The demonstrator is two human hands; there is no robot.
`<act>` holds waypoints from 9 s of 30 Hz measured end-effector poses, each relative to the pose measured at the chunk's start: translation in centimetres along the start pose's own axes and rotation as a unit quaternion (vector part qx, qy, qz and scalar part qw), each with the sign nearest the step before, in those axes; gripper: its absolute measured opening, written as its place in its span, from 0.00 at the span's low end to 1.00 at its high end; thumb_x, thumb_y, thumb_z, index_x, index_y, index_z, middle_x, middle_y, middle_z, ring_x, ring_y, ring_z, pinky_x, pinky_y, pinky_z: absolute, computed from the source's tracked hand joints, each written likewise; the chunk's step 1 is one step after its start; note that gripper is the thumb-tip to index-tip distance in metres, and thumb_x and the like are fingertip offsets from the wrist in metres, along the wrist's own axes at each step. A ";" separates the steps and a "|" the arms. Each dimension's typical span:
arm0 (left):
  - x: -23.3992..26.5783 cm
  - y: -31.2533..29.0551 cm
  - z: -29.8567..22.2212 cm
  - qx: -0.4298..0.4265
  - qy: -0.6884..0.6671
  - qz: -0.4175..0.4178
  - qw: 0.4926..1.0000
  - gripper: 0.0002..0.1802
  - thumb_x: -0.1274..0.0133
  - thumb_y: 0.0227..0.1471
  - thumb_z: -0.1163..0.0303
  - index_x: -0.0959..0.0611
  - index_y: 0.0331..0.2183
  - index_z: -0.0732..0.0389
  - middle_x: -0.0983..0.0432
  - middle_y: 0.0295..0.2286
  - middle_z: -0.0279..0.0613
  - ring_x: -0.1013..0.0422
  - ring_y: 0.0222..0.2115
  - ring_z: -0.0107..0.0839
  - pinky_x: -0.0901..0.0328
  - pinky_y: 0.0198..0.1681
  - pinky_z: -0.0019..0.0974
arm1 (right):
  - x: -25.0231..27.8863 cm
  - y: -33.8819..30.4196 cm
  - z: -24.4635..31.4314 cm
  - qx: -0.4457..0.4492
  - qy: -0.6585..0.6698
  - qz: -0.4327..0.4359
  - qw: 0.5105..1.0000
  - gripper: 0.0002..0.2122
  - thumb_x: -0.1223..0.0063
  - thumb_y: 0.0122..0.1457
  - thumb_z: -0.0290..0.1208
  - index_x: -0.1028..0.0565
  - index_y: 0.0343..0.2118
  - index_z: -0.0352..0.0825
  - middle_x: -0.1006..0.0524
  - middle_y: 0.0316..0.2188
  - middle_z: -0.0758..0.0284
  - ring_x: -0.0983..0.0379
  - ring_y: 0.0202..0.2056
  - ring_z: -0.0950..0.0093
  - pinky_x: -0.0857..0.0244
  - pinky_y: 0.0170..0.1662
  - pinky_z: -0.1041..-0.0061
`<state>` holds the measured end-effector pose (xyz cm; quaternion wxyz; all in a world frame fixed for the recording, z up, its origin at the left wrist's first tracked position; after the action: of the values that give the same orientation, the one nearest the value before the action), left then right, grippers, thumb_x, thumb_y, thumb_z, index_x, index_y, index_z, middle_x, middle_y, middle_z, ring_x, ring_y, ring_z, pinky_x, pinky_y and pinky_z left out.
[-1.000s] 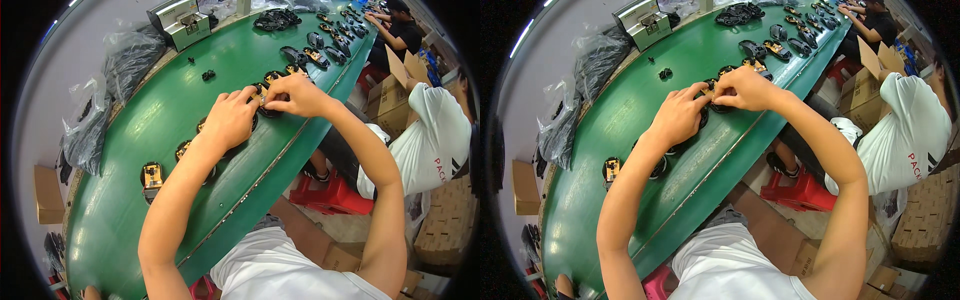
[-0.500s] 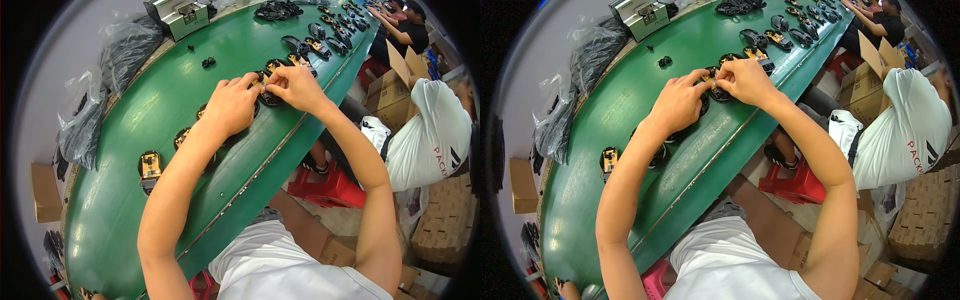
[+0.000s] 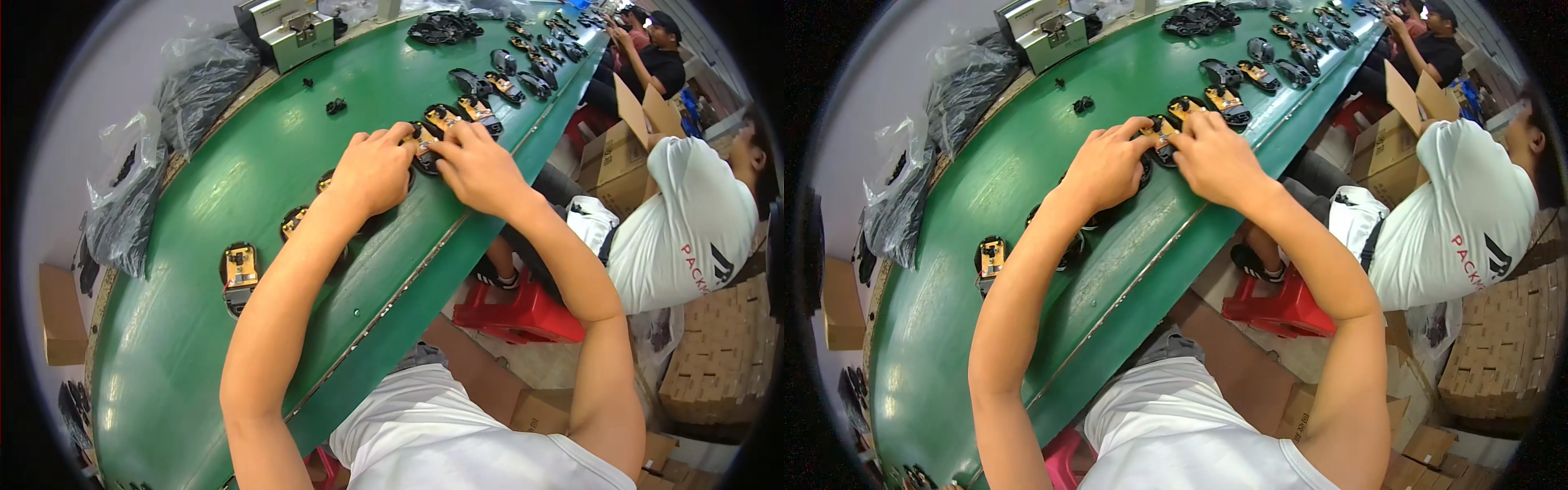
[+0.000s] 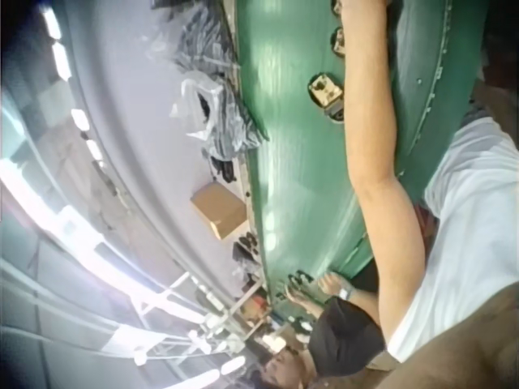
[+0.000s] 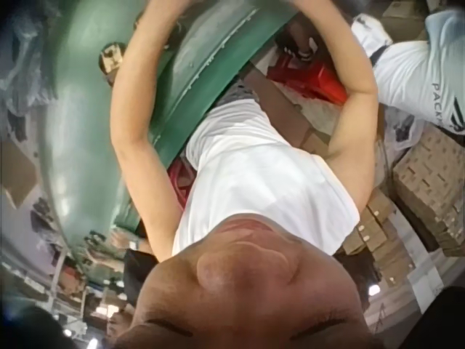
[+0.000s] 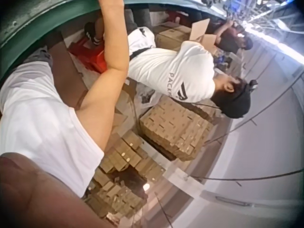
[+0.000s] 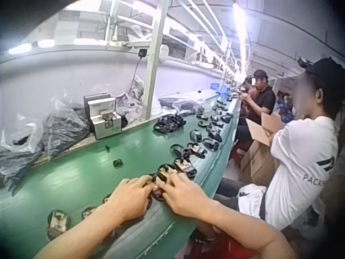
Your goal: Assembling small electronic devices by placing internal components into housings on a production line
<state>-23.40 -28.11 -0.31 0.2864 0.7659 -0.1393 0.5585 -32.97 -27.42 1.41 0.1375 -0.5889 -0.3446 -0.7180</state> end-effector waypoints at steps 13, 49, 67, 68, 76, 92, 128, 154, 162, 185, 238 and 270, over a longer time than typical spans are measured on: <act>7.8 -10.1 6.6 0.089 -0.050 -0.117 0.988 0.17 0.48 0.47 0.78 0.19 0.42 0.63 0.28 0.50 0.50 0.33 0.54 0.52 0.37 0.57 0.50 | -8.3 16.4 0.7 -0.103 0.053 0.087 0.989 0.37 0.45 0.56 0.56 0.35 0.56 0.25 0.26 0.47 0.42 0.27 0.49 0.47 0.32 0.54 0.54; 10.7 -36.3 3.7 0.292 -0.099 -0.324 0.895 0.08 0.44 0.43 0.75 0.27 0.27 0.60 0.29 0.25 0.41 0.30 0.29 0.43 0.35 0.35 0.44 | -10.0 -0.1 31.7 -0.059 0.668 0.500 0.547 0.09 0.49 0.64 0.33 0.28 0.38 0.32 0.27 0.27 0.68 0.37 0.19 0.82 0.49 0.17 0.85; 8.9 -28.4 1.8 0.282 -0.204 -0.361 0.865 0.34 0.43 0.38 0.73 0.30 0.51 0.63 0.36 0.51 0.56 0.34 0.49 0.54 0.37 0.49 0.50 | -11.5 1.6 26.9 -0.128 0.736 0.386 0.541 0.17 0.54 0.55 0.22 0.32 0.50 0.31 0.28 0.44 0.66 0.28 0.42 0.77 0.30 0.39 0.78; 9.1 -28.4 1.2 0.264 -0.171 -0.364 0.877 0.33 0.43 0.38 0.73 0.30 0.51 0.63 0.36 0.51 0.55 0.35 0.50 0.53 0.37 0.49 0.50 | -11.8 1.5 27.1 -0.083 0.741 0.415 0.521 0.17 0.54 0.57 0.22 0.32 0.51 0.32 0.28 0.45 0.66 0.28 0.45 0.76 0.30 0.44 0.76; 9.3 -29.5 0.7 0.268 -0.055 -0.347 0.897 0.21 0.43 0.43 0.72 0.24 0.42 0.63 0.30 0.47 0.49 0.33 0.50 0.46 0.36 0.47 0.45 | -10.8 0.2 28.9 -0.141 0.755 0.445 0.461 0.20 0.52 0.61 0.27 0.36 0.56 0.34 0.30 0.52 0.64 0.31 0.52 0.71 0.34 0.53 0.69; 10.1 -30.3 1.0 0.244 -0.076 -0.366 0.895 0.17 0.47 0.50 0.71 0.22 0.44 0.64 0.24 0.45 0.46 0.26 0.44 0.42 0.33 0.44 0.42 | -12.1 0.0 28.2 -0.132 0.766 0.476 0.410 0.15 0.54 0.63 0.25 0.33 0.52 0.32 0.26 0.49 0.62 0.26 0.50 0.70 0.29 0.51 0.68; 10.2 -30.3 0.5 0.221 -0.111 -0.353 0.902 0.15 0.50 0.56 0.68 0.22 0.43 0.65 0.25 0.45 0.48 0.29 0.45 0.45 0.33 0.46 0.45 | -10.6 -0.2 29.6 -0.091 0.745 0.491 0.441 0.09 0.44 0.57 0.27 0.28 0.40 0.32 0.27 0.26 0.69 0.33 0.24 0.79 0.43 0.25 0.80; 11.8 -31.0 2.1 0.271 -0.115 -0.358 0.886 0.13 0.38 0.46 0.69 0.25 0.31 0.62 0.26 0.41 0.48 0.27 0.40 0.47 0.33 0.44 0.45 | -10.8 0.6 29.5 -0.118 0.759 0.517 0.377 0.11 0.52 0.67 0.35 0.29 0.46 0.33 0.26 0.36 0.69 0.33 0.29 0.83 0.38 0.28 0.84; 12.5 -31.1 2.5 0.296 -0.033 -0.364 0.883 0.13 0.33 0.43 0.67 0.22 0.28 0.59 0.23 0.35 0.42 0.26 0.36 0.42 0.32 0.39 0.42 | -10.1 3.1 27.7 -0.022 0.681 0.382 0.625 0.11 0.50 0.68 0.36 0.25 0.39 0.31 0.29 0.23 0.75 0.39 0.21 0.87 0.45 0.24 0.85; 10.3 -31.7 3.0 0.282 -0.113 -0.337 0.891 0.07 0.40 0.47 0.77 0.22 0.30 0.61 0.25 0.33 0.39 0.26 0.31 0.39 0.31 0.35 0.39 | -10.4 3.0 26.7 -0.032 0.674 0.388 0.628 0.09 0.42 0.60 0.23 0.30 0.40 0.31 0.26 0.33 0.71 0.31 0.34 0.85 0.36 0.38 0.85; 27.9 -63.7 52.5 0.471 -0.401 -0.595 0.513 0.22 0.53 0.57 0.51 0.22 0.33 0.63 0.28 0.22 0.40 0.31 0.20 0.30 0.42 0.18 0.31 | -11.7 3.6 26.3 -0.057 0.526 0.211 0.822 0.04 0.44 0.57 0.23 0.21 0.31 0.28 0.22 0.18 0.69 0.28 0.19 0.85 0.38 0.24 0.85; 33.0 -58.5 56.8 0.640 0.318 -0.078 0.695 0.13 0.52 0.57 0.70 0.17 0.41 0.63 0.19 0.40 0.52 0.22 0.40 0.50 0.27 0.43 0.51 | -10.9 3.4 23.8 -0.079 0.512 0.125 0.846 0.11 0.44 0.58 0.32 0.23 0.28 0.26 0.26 0.18 0.66 0.29 0.16 0.79 0.38 0.22 0.81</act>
<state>62.96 -11.70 1.97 -0.2034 0.5487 0.4120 0.6984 -10.11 -16.50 -6.11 0.3358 -0.1842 -0.0905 -0.9193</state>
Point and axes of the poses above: each hand's wrist, its own y-axis towards the middle knuckle, its own x-axis out of the back of the hand, z = x × y, the point moved 10 cm from there along y, towards the middle knuckle
